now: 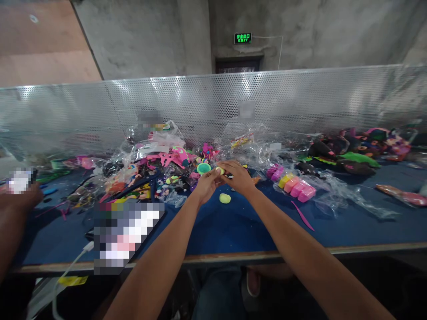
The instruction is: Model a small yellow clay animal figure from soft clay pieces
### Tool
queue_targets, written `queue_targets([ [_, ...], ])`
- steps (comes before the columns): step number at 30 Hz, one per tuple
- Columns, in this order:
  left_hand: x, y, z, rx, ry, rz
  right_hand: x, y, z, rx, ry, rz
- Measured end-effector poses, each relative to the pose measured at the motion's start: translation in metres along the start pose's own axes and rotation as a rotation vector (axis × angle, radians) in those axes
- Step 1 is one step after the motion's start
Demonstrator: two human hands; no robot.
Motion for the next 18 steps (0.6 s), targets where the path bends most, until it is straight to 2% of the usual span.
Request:
queue_targets([
  [7,-0.0004,0.0003,0.0006,-0.011,0.050,-0.031,-0.0063,-0.0008,0.0015,-0.007,0.004,0.044],
  [12,-0.0014,-0.0007,-0.0017,-0.034,0.100,-0.068,-0.0041,-0.0009,0.0014,-0.006,-0.019,0.004],
  [18,0.0067,0.0001,-0.0018,-0.008,-0.047,-0.122,0.0011,-0.0001,-0.0003,-0.034,0.056,-0.059],
])
Point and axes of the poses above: each hand's wrist, its own y-axis towards the middle knuckle, its own x-axis out of the back of the hand, z = x × y, the point moved 10 cm from there along y, towards the middle knuckle, and after that the axes turned 13 degrees about x, right-handed, at the moved point
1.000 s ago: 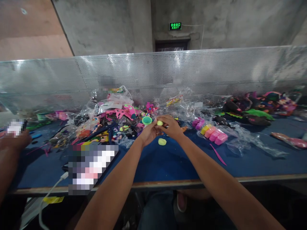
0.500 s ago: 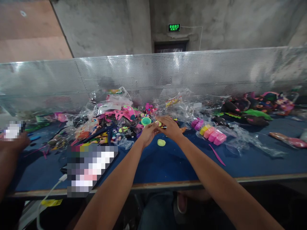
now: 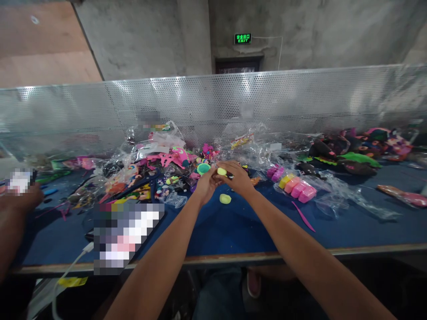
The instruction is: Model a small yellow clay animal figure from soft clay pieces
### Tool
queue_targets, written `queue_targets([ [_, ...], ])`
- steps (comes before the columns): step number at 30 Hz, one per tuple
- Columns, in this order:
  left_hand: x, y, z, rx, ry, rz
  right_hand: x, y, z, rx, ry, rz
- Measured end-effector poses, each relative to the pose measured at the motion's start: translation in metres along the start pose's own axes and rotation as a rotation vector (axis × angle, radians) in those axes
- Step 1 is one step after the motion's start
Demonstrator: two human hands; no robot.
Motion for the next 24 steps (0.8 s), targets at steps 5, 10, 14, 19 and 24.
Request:
queue_targets([
  [5,0.003,-0.001,0.000,0.001,-0.050,0.006,0.003,0.001,0.003,0.008,0.011,-0.002],
  [10,-0.013,-0.003,0.014,0.147,-0.079,0.150,0.000,0.000,0.002,0.002,0.050,-0.011],
  [14,-0.017,-0.006,0.015,0.190,-0.149,0.174,0.000,0.000,0.001,-0.027,0.046,-0.022],
  [19,-0.016,-0.005,0.017,0.209,-0.136,0.183,0.000,-0.001,-0.002,-0.034,0.024,-0.002],
  [24,-0.008,-0.001,0.017,0.180,-0.122,0.123,-0.001,-0.001,-0.003,-0.063,0.041,0.022],
])
Point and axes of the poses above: each hand's wrist, its own y-axis towards the middle knuckle, its own x-axis out of the back of the hand, z = x × y, the point moved 10 cm from there along y, towards the middle knuckle, and after that the axes turned 13 degrees about x, right-handed, at the moved point
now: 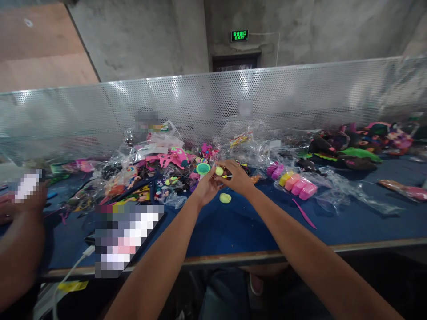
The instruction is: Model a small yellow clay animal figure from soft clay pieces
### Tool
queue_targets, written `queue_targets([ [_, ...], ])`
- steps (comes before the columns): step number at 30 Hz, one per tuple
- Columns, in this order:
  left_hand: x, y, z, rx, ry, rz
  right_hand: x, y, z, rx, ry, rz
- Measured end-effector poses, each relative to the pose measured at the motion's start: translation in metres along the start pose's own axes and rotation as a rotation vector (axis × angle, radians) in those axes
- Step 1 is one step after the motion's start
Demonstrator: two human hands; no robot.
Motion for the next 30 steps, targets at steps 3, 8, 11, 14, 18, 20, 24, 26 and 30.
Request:
queue_targets([
  [3,-0.001,0.000,0.002,0.023,0.010,0.010,0.003,-0.001,0.001,0.010,-0.020,-0.010],
  [8,-0.002,0.000,0.002,0.014,-0.003,-0.007,0.001,-0.002,0.002,0.058,-0.038,0.031],
  [11,-0.001,-0.001,-0.001,-0.019,0.037,-0.069,0.003,-0.001,0.004,0.066,-0.067,0.018],
  [14,-0.001,-0.002,-0.003,-0.014,0.111,-0.107,0.005,0.001,0.005,0.061,-0.082,0.017],
  [18,0.007,-0.007,-0.014,-0.036,0.557,-0.216,0.022,-0.005,-0.019,-0.112,-0.071,-0.105],
  [20,0.009,-0.008,-0.017,-0.040,0.897,-0.245,0.028,-0.017,-0.044,-0.278,-0.023,-0.161],
  [24,0.012,-0.007,0.005,0.083,1.313,-0.085,0.008,-0.049,-0.086,-0.629,0.263,-0.145],
  [26,0.015,-0.004,0.009,0.090,1.348,-0.052,-0.006,-0.059,-0.091,-0.733,0.432,-0.145],
  [30,0.025,0.004,0.006,0.043,1.119,-0.106,-0.014,-0.059,-0.086,-0.745,0.577,-0.182],
])
Point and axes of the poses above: each hand's wrist, its own y-axis towards the middle knuckle, its own x-axis out of the back of the hand, z = x × y, the point moved 10 cm from there along y, towards the middle knuckle, and after that the axes turned 13 degrees about x, right-handed, at the moved point
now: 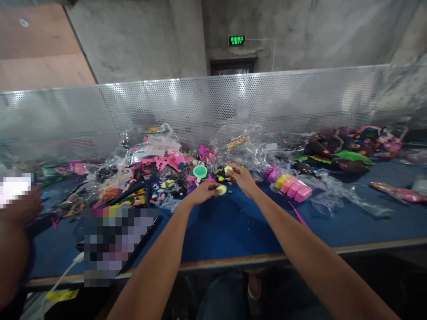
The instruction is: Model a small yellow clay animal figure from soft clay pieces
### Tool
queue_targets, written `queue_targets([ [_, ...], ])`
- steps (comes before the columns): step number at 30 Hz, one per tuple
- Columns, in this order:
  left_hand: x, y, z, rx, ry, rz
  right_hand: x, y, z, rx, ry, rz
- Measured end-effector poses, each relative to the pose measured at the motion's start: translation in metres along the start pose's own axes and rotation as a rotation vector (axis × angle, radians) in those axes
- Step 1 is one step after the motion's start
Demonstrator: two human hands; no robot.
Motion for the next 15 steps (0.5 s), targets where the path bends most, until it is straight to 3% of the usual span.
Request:
queue_targets([
  [4,0.011,0.005,0.012,0.021,-0.176,-0.108,-0.005,0.000,0.009,0.141,-0.212,0.089],
  [8,0.012,0.004,0.013,-0.002,-0.199,-0.111,-0.016,-0.003,0.015,0.292,-0.374,0.191],
  [15,0.009,0.004,0.010,-0.007,-0.142,-0.107,-0.019,-0.003,0.013,0.304,-0.417,0.214],
])
Point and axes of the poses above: each hand's wrist, its own y-axis towards the middle knuckle, its own x-axis out of the back of the hand, z = x × y, the point moved 10 cm from there along y, towards the middle knuckle, and after that the axes turned 13 degrees about x, right-handed, at the moved point
